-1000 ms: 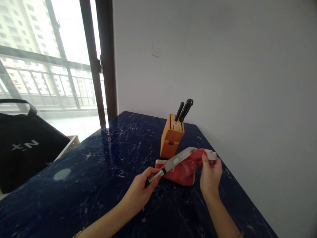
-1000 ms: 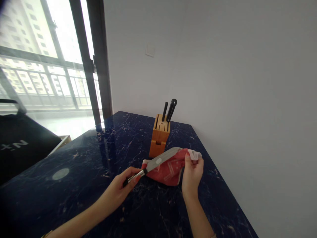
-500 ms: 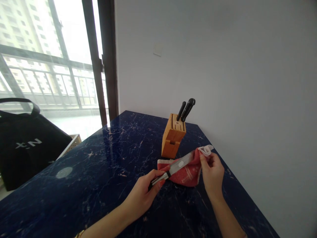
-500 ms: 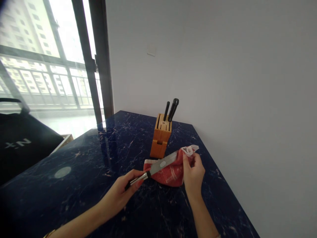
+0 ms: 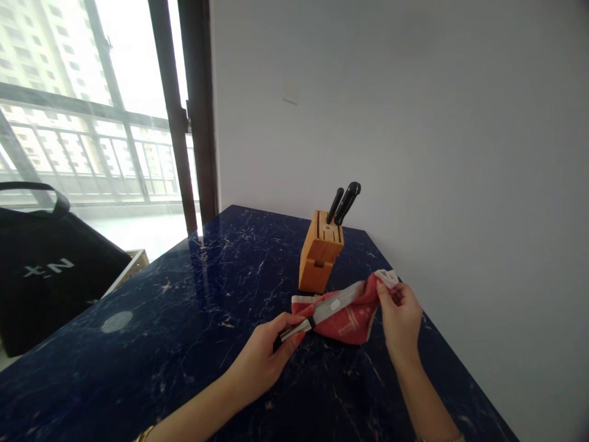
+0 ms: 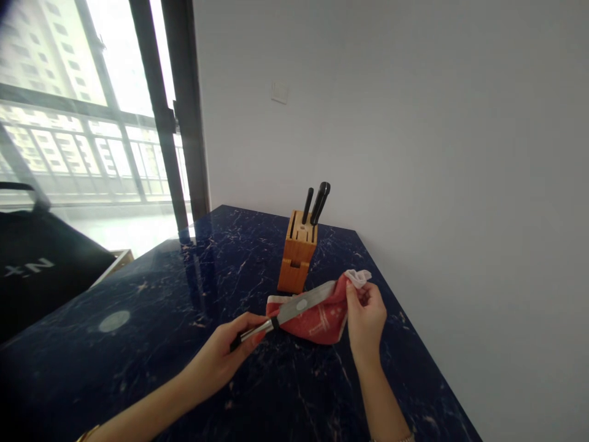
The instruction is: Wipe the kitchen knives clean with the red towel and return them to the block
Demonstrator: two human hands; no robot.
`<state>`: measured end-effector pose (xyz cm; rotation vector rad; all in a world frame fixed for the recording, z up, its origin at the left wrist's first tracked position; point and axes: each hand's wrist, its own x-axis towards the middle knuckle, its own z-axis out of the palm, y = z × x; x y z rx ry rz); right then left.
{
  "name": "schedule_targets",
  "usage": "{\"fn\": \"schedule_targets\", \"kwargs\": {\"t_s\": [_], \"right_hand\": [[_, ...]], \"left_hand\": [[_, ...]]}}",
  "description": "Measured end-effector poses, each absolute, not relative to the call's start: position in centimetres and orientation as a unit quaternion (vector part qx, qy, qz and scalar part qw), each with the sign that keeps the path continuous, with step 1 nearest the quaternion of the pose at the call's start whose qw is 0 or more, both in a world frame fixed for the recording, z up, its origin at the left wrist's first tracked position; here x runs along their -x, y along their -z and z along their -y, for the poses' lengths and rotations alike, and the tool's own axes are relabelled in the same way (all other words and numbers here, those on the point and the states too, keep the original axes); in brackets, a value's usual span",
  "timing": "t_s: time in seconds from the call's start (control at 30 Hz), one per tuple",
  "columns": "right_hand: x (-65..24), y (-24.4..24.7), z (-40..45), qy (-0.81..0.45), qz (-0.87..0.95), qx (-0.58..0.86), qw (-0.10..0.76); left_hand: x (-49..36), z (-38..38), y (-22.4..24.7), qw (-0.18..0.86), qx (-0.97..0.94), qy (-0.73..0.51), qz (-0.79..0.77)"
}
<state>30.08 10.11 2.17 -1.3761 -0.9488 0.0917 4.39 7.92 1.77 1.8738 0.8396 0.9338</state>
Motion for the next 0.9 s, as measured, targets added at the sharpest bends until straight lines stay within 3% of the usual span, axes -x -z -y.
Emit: {"fn": "schedule_targets", "kwargs": {"t_s": [0.23,0.47,0.73,0.9], "right_hand": [[-31.1,-3.0,-9.8,-0.013,0.349,0.52,0.78],[-27.2,-2.0,-9.2,-0.023,0.504,0.63,0.591],[-24.4,-1.7,-8.7,-0.064,0.554,0.619,0.553],[-26.2,-1.5,-9.4,-0.039,0.495,0.638,0.589]], "left_hand": [[-4.2,-8.5,-1.2,0.431,-0.721,-0.395,-0.373],[-4.2,-8.1,-1.5,0.443,-0.731,-0.385,-0.348],[-4.2,-8.3,-1.4,0.428,-0.729,-0.39,-0.365],[-4.1,-8.4,-1.8,0.436,-0.737,-0.38,-0.351]]}}
